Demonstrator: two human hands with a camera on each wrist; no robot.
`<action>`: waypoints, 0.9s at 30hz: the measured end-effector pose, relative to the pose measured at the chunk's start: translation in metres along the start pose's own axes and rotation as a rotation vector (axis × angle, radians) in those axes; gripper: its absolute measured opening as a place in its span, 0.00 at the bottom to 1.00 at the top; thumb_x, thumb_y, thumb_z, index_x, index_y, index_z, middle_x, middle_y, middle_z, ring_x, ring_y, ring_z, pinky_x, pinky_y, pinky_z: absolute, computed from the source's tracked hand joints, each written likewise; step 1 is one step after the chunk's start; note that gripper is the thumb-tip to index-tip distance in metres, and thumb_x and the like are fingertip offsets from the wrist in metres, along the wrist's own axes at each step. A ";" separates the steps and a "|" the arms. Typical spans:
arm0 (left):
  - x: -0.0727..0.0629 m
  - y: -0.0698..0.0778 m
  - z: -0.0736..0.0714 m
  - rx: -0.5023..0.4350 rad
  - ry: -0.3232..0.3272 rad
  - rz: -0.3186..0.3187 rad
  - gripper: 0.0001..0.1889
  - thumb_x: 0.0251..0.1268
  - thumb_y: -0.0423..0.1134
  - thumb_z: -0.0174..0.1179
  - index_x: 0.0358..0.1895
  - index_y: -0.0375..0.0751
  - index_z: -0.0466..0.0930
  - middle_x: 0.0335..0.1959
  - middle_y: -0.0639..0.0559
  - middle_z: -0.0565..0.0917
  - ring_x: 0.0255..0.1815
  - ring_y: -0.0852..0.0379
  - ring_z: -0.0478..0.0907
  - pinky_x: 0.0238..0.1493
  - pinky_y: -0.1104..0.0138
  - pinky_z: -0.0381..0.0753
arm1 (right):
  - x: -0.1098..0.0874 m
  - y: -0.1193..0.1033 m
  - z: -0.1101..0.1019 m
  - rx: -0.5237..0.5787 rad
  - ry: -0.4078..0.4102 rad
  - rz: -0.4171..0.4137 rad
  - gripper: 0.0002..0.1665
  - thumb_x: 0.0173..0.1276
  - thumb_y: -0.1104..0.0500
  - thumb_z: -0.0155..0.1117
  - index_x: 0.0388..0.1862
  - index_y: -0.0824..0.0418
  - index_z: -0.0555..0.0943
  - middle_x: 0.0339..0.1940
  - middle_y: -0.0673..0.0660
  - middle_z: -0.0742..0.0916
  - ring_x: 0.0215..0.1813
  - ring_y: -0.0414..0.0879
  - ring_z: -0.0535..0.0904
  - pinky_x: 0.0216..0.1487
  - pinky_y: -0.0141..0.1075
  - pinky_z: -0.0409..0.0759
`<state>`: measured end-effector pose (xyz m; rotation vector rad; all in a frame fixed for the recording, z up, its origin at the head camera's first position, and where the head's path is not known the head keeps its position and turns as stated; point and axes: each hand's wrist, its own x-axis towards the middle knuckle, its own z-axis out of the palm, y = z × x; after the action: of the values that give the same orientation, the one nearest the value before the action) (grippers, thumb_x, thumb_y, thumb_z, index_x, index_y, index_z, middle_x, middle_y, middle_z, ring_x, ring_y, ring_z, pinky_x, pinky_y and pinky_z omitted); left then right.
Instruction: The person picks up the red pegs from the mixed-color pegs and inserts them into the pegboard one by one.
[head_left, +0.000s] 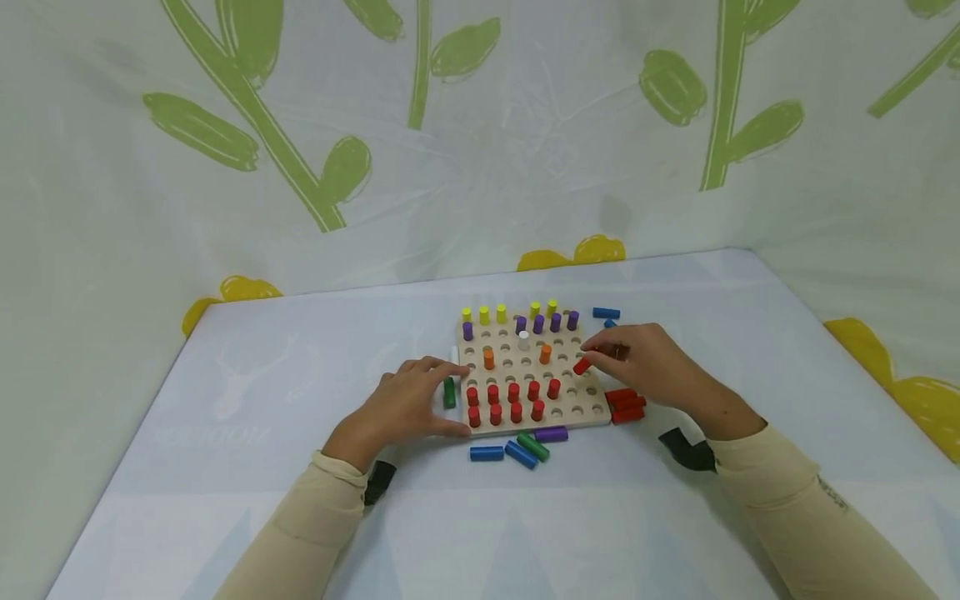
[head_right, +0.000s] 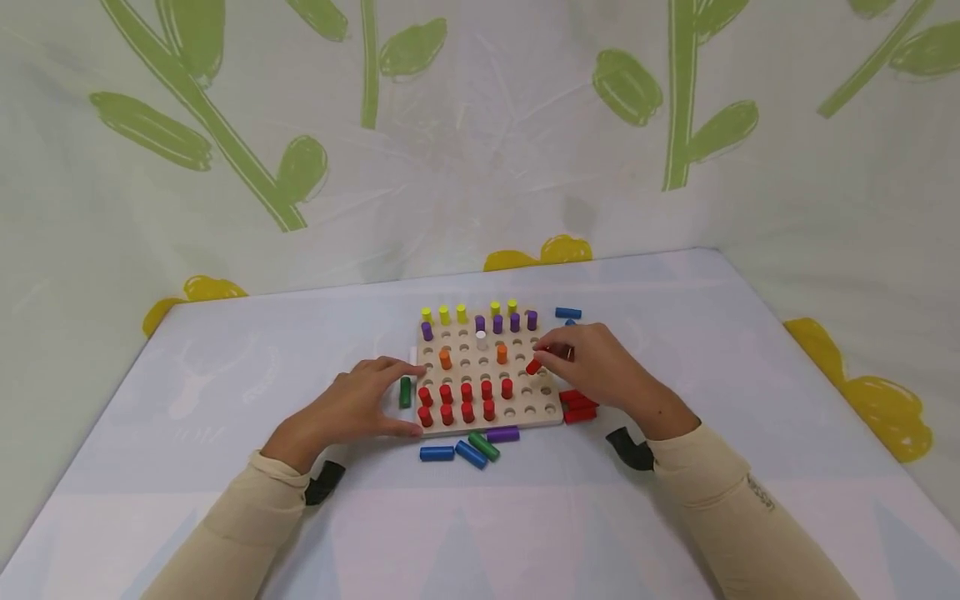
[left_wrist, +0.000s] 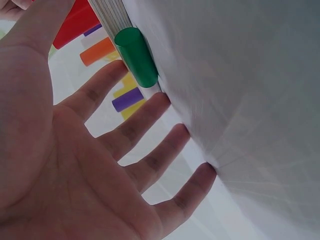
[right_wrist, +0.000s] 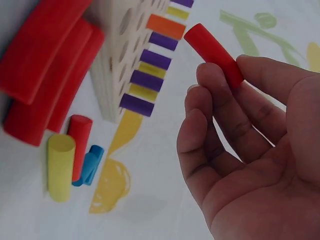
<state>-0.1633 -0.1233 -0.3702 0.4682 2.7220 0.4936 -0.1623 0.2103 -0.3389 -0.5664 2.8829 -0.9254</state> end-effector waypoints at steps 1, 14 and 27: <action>0.000 0.000 0.000 0.004 -0.002 0.001 0.47 0.45 0.63 0.76 0.73 0.64 0.67 0.75 0.46 0.68 0.76 0.40 0.60 0.72 0.35 0.60 | 0.000 -0.002 0.000 0.001 -0.004 -0.002 0.11 0.69 0.59 0.68 0.48 0.62 0.87 0.33 0.52 0.89 0.36 0.44 0.78 0.34 0.28 0.79; 0.000 0.000 0.001 0.014 0.004 0.004 0.47 0.44 0.63 0.76 0.72 0.65 0.68 0.74 0.47 0.68 0.76 0.40 0.61 0.71 0.35 0.61 | -0.005 -0.015 0.005 -0.007 -0.023 -0.046 0.07 0.65 0.59 0.71 0.40 0.57 0.83 0.30 0.47 0.87 0.34 0.39 0.79 0.37 0.28 0.80; -0.001 0.000 0.001 0.012 0.006 0.000 0.47 0.44 0.63 0.76 0.72 0.65 0.68 0.75 0.47 0.68 0.76 0.40 0.61 0.72 0.35 0.60 | -0.008 -0.022 0.010 0.009 -0.105 -0.055 0.08 0.65 0.57 0.72 0.41 0.55 0.83 0.30 0.45 0.88 0.35 0.37 0.80 0.39 0.30 0.81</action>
<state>-0.1625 -0.1233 -0.3708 0.4699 2.7318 0.4792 -0.1455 0.1911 -0.3343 -0.6755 2.7818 -0.8860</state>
